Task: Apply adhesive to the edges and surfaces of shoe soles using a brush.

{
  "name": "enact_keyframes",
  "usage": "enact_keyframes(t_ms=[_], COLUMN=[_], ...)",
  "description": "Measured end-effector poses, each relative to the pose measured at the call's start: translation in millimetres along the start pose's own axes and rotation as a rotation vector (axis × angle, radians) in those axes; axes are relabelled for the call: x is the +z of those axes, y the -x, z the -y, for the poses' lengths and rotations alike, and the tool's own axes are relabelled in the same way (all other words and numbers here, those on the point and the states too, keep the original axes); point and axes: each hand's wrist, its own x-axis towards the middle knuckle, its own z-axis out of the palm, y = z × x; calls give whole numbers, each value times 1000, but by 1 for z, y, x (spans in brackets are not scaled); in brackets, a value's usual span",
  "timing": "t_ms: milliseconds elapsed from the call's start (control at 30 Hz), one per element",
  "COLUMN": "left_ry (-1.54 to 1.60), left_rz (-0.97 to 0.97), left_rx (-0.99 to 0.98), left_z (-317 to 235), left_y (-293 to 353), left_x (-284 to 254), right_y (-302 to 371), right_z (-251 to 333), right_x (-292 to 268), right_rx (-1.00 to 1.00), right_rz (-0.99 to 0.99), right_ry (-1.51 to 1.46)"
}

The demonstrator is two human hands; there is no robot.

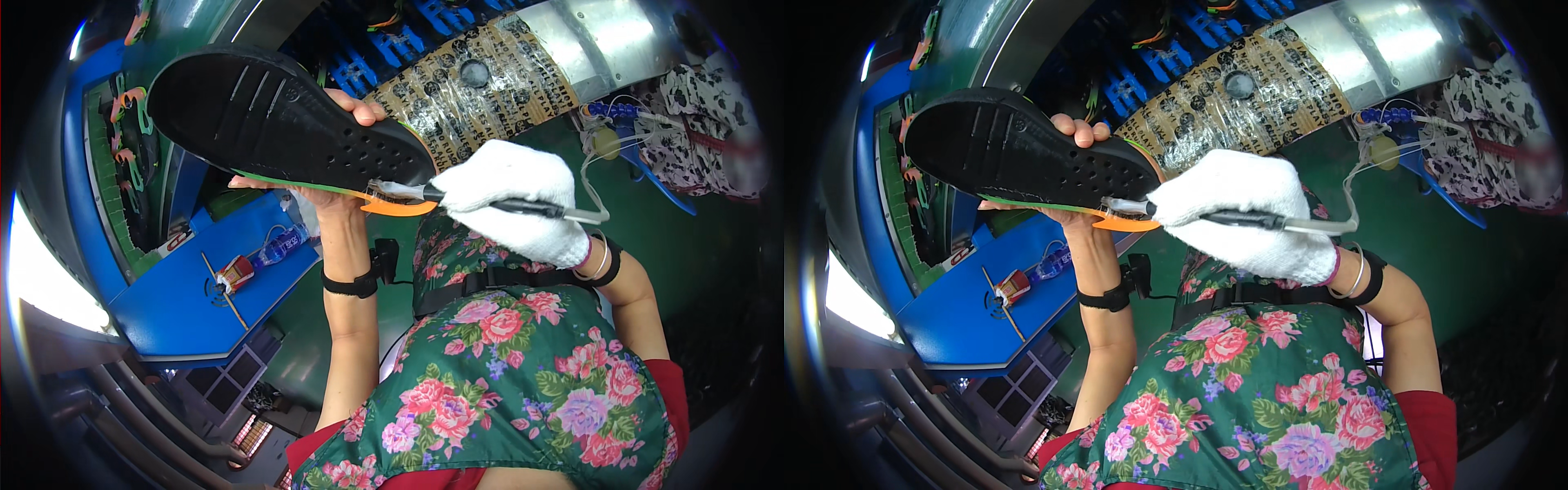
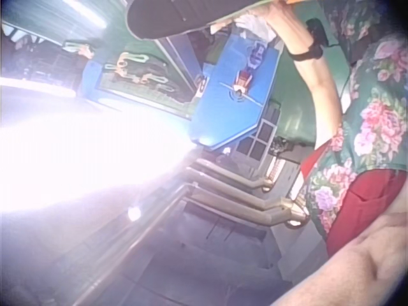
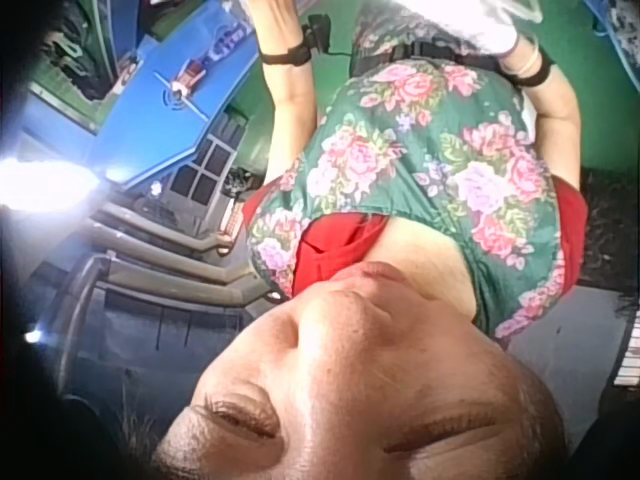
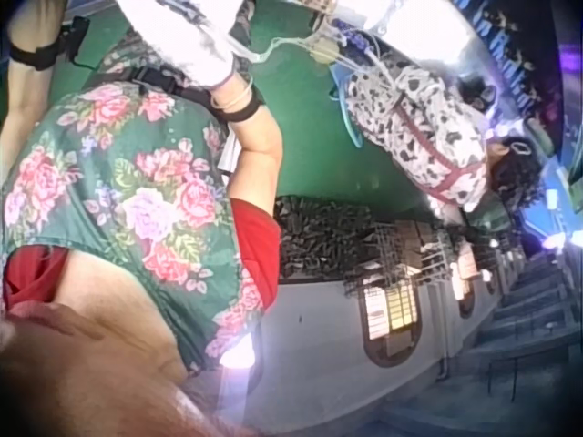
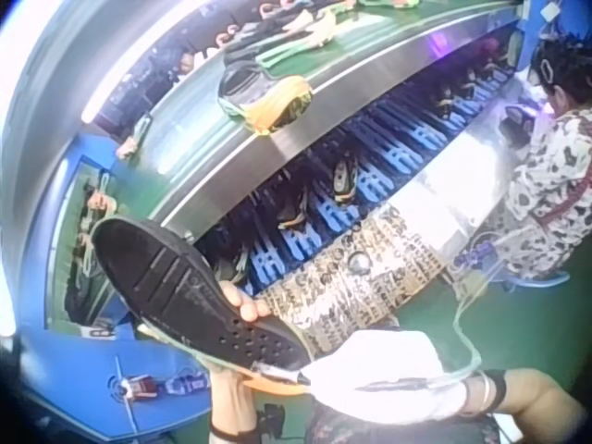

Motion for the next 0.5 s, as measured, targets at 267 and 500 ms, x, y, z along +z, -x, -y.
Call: enact_keyframes(t_ms=[267, 500], left_ry=[91, 170], left_rz=[-22, -15], left_rx=[-8, -13], left_z=[6, 13], left_y=[-3, -5], left_x=[1, 1], right_y=[-4, -5], right_z=[10, 9], right_x=[13, 9], right_rx=[-141, -73], right_rz=[-1, -116], right_ry=[4, -92])
